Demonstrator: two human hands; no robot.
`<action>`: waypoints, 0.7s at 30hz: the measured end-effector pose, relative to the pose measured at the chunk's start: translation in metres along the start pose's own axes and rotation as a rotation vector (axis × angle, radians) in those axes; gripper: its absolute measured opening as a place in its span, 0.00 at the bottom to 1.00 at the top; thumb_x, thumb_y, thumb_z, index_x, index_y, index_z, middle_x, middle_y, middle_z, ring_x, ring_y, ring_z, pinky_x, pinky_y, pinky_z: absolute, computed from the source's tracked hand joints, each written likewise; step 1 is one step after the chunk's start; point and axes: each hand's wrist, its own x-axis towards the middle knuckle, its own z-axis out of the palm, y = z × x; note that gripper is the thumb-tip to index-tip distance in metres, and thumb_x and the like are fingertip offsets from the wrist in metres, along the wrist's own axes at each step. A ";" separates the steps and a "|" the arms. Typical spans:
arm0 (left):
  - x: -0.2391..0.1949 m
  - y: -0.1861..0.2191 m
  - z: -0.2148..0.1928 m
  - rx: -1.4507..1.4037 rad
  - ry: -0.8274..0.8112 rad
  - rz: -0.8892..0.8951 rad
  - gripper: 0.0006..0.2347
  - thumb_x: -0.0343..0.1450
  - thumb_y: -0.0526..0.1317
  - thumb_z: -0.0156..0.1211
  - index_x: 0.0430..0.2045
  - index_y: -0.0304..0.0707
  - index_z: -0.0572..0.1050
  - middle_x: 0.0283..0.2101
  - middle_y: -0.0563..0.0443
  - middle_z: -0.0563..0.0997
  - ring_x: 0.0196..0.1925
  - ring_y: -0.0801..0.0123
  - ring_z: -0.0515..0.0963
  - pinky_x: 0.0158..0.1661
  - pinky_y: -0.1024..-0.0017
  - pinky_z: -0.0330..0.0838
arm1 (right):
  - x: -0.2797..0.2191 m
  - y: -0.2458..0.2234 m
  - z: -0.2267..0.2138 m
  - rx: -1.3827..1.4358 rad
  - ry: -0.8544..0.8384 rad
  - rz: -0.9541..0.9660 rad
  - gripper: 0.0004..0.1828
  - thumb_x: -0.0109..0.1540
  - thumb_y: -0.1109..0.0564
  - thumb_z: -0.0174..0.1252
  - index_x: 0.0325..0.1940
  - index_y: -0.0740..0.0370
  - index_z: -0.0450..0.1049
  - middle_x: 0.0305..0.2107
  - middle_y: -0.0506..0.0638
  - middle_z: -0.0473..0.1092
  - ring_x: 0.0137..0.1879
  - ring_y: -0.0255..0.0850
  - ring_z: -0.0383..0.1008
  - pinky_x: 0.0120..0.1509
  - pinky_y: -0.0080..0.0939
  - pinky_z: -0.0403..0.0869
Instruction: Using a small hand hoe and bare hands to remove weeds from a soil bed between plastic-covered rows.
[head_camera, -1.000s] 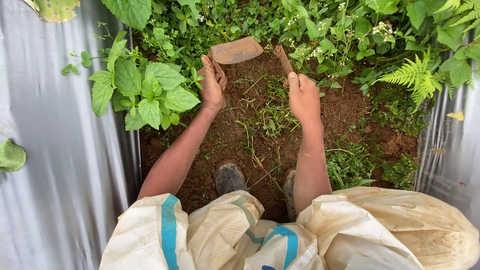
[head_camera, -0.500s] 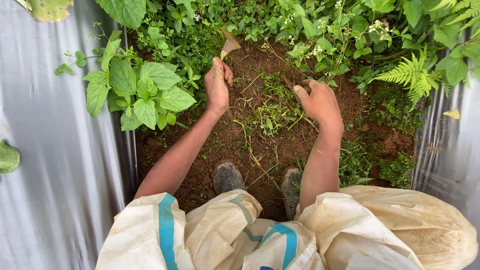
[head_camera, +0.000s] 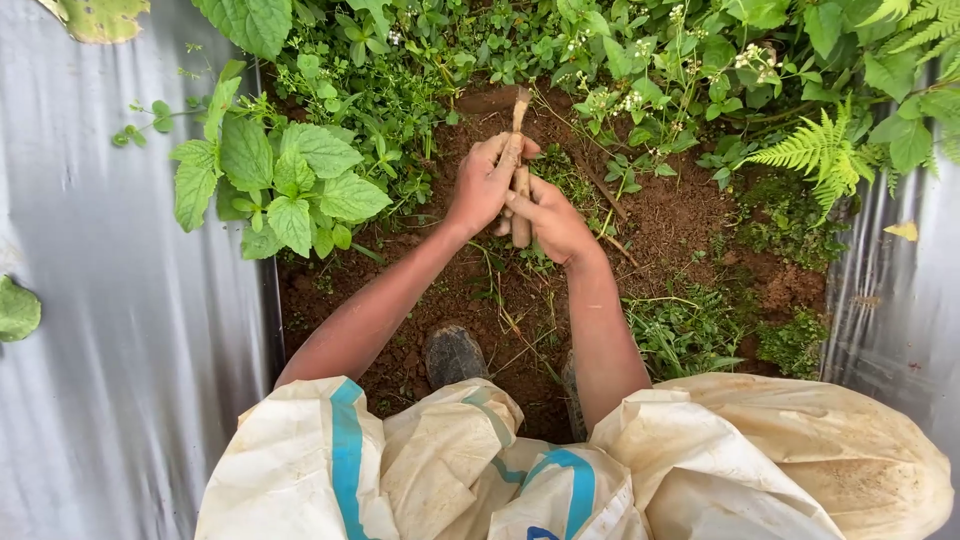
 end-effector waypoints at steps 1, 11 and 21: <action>0.006 -0.019 0.002 0.161 -0.027 -0.022 0.16 0.81 0.52 0.42 0.39 0.44 0.77 0.36 0.45 0.80 0.43 0.54 0.78 0.47 0.58 0.71 | 0.004 0.007 -0.008 0.044 0.112 0.032 0.13 0.71 0.52 0.52 0.53 0.65 0.67 0.33 0.47 0.66 0.34 0.35 0.71 0.42 0.45 0.76; 0.078 -0.049 -0.061 1.810 -0.565 -0.120 0.34 0.77 0.62 0.23 0.73 0.44 0.30 0.75 0.42 0.54 0.79 0.58 0.43 0.73 0.57 0.39 | 0.016 0.049 -0.037 0.829 0.582 0.242 0.11 0.68 0.51 0.55 0.32 0.53 0.67 0.14 0.37 0.58 0.15 0.30 0.54 0.16 0.31 0.57; 0.084 -0.095 -0.098 1.852 -0.121 -0.040 0.27 0.79 0.52 0.43 0.72 0.45 0.51 0.65 0.45 0.75 0.71 0.54 0.66 0.66 0.54 0.56 | 0.016 0.037 -0.026 0.857 0.628 0.258 0.11 0.69 0.52 0.54 0.33 0.54 0.67 0.14 0.37 0.58 0.15 0.29 0.53 0.15 0.30 0.58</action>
